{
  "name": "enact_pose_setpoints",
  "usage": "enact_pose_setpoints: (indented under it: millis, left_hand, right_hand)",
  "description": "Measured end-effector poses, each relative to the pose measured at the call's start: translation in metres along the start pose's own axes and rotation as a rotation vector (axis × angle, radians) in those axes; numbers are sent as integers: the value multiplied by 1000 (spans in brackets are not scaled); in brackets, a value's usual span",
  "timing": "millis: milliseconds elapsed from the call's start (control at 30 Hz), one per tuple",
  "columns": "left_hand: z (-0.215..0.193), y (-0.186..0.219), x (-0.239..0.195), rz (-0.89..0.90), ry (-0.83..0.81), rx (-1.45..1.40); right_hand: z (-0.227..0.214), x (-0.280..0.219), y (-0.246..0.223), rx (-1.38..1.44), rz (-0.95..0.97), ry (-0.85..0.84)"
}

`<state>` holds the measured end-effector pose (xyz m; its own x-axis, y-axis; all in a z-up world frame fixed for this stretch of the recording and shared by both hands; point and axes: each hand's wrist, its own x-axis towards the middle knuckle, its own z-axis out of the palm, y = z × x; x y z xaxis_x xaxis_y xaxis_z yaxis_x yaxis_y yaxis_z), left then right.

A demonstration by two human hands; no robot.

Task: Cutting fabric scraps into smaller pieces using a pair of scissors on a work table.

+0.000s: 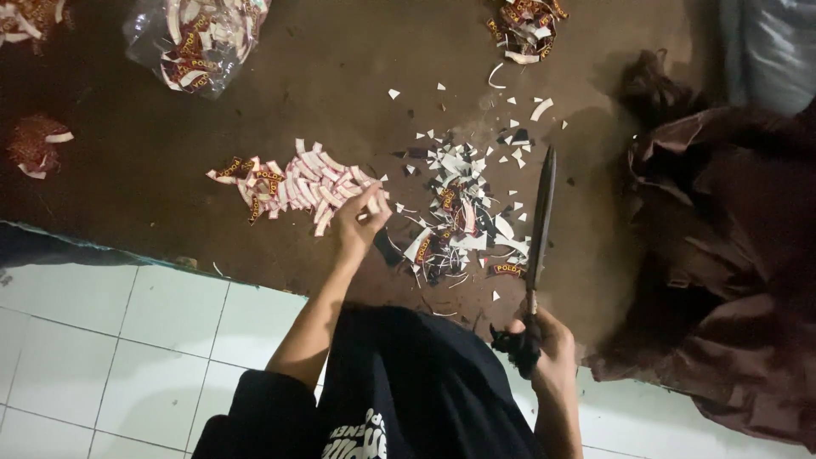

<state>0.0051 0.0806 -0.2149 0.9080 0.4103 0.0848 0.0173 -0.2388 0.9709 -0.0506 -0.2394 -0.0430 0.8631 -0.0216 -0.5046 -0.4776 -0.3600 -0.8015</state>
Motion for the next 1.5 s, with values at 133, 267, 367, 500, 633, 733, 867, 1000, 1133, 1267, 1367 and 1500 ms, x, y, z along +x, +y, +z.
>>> enact_pose_setpoints:
  millis: [133,267,367,500,633,733,867,1000,1133,1267,1367,1500]
  left_hand:
    - [10,-20,1,-341,-113,528]
    - [49,-19,-18,-90,-222,429]
    - [82,-62,-39,-153,-339,495]
    - [101,-73,-40,-364,-378,549]
    - [99,-116,-33,-195,-412,566]
    - [80,-86,-24,-294,-585,577]
    - [89,-141,-24,44,-405,521]
    - [78,-121,-14,-15,-300,396]
    - [67,-88,-3,-58,-320,320]
    - [77,-114,2,-61,-210,254]
    - [73,-101,5,-57,-134,38]
    - [46,50,22,-700,-199,-594]
  right_hand:
    - [3,1,5,62,44,24]
    - [2,2,9,62,10,-50]
    - [3,0,10,113,-63,-158]
    - [7,-3,14,115,-63,-185]
    - [8,-7,3,-22,-122,-143]
    - [11,-5,8,15,-11,-149]
    - [21,-6,18,181,-153,-128]
    - [22,4,23,-30,-139,-95]
    - [16,8,49,-114,-126,-17]
    - [18,10,41,-50,-119,-115]
    - [24,0,13,49,-83,-195]
    - [23,0,9,27,-70,-191]
